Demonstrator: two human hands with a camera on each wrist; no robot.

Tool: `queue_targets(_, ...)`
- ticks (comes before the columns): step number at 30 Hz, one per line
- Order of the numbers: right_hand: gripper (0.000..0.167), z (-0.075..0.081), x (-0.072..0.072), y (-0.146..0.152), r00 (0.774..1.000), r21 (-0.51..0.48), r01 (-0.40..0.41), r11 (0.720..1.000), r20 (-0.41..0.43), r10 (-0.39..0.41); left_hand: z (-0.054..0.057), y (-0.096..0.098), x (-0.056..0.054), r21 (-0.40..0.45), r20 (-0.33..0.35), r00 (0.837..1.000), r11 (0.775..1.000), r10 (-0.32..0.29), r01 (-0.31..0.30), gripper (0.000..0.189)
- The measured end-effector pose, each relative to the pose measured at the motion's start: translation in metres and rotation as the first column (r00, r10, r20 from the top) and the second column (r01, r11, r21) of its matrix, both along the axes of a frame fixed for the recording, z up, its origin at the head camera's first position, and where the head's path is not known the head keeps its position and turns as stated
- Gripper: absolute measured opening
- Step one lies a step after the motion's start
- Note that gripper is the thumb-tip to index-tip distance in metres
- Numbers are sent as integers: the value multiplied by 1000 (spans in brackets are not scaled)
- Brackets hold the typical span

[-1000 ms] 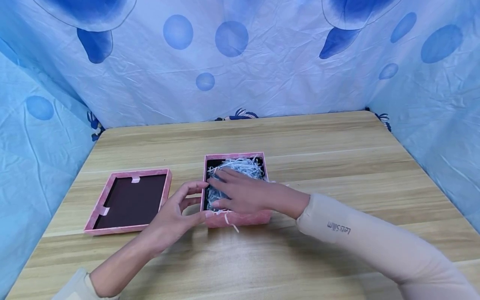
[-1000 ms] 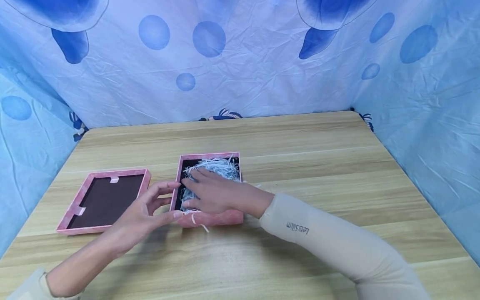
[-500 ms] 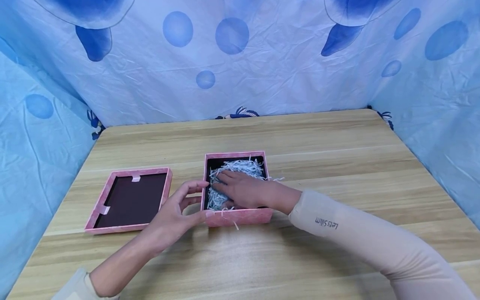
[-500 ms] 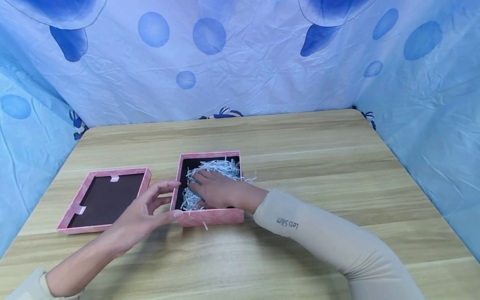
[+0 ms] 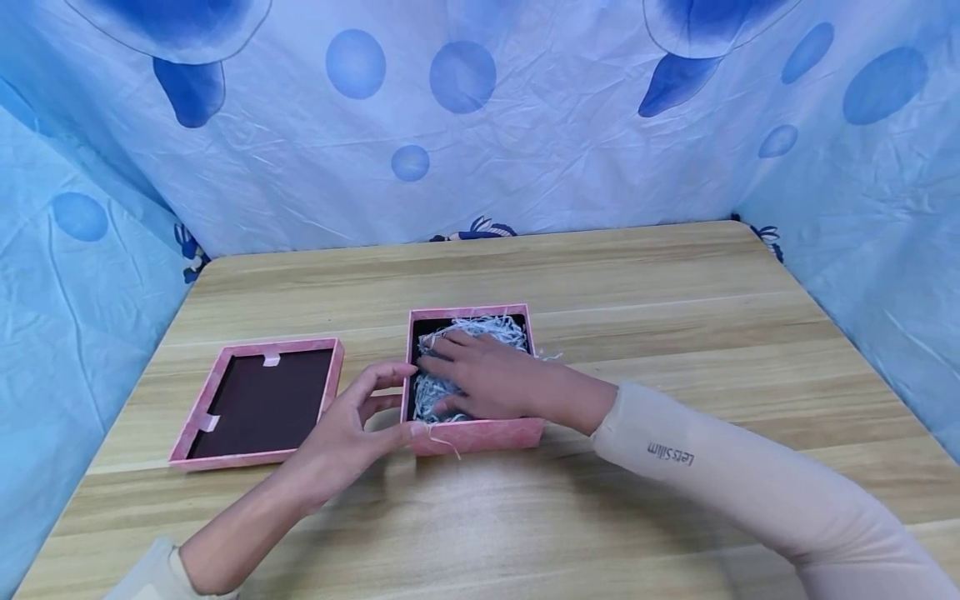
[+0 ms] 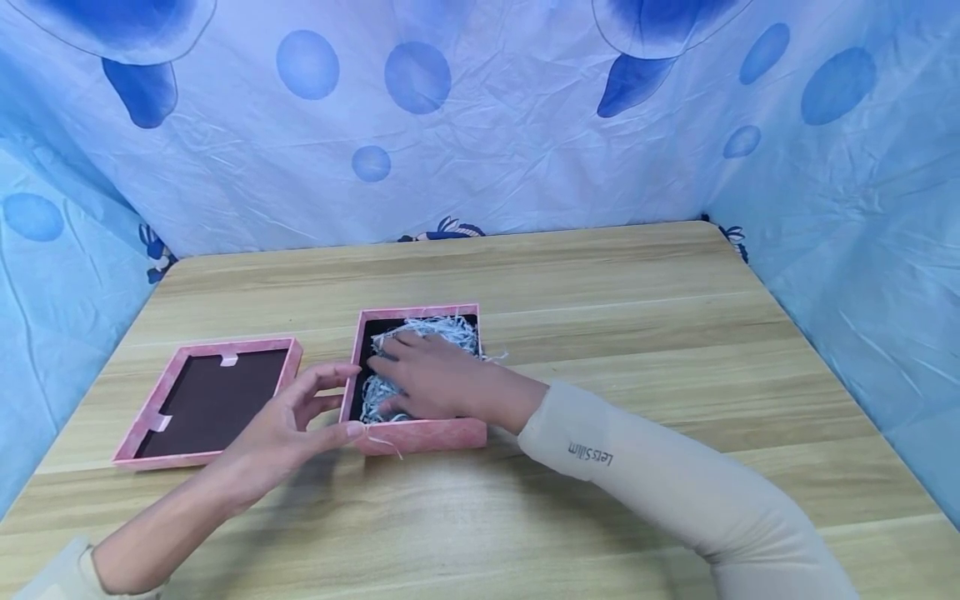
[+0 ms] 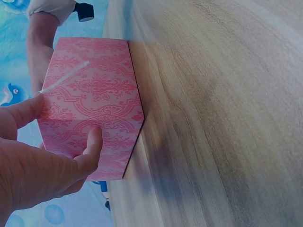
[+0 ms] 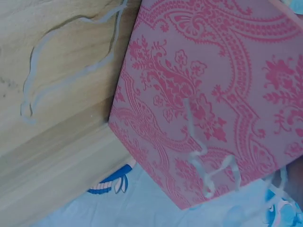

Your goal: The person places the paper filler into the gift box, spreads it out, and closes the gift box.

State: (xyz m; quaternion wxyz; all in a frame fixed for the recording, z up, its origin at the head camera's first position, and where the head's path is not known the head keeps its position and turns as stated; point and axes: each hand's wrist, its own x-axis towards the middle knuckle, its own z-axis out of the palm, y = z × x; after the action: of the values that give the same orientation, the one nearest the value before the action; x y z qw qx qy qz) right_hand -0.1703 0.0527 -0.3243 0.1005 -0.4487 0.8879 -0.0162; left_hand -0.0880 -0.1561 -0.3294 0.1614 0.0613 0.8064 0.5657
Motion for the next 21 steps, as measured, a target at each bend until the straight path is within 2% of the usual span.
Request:
queue_targets(3,66,3,3,0,995,-24,-20,1000,-102,17,0,0,0,14,1,1000,1000,0,0,64)
queue_targets(6,60,8,5,0,978,-66,-48,997,-205,33,0,0,0,22,-2,1000,1000,-1,1,64)
queue_targets(9,52,14,6,0,949,-122,-93,988,-311,51,-1,0,0,23,-7,1000,1000,-1,1,63)
queue_targets(12,46,20,7,0,906,-158,-144,977,-418,65,-1,0,0,24,-12,1000,1000,0,0,63)
queue_targets(15,43,25,7,2,870,-179,-184,966,-487,76,-1,1,-1,27,-13,1000,1000,1,0,63)
queue_targets(16,42,27,7,2,865,-187,-192,963,-496,76,-1,1,-1,28,-11,1000,1000,0,0,63)
queue_targets(18,41,29,7,4,868,-214,-202,956,-492,73,0,1,-1,25,-4,1000,1000,-1,1,63)
queue_targets(21,41,32,8,7,896,-278,-194,941,-440,55,1,1,0,15,7,1000,1000,-1,0,64)
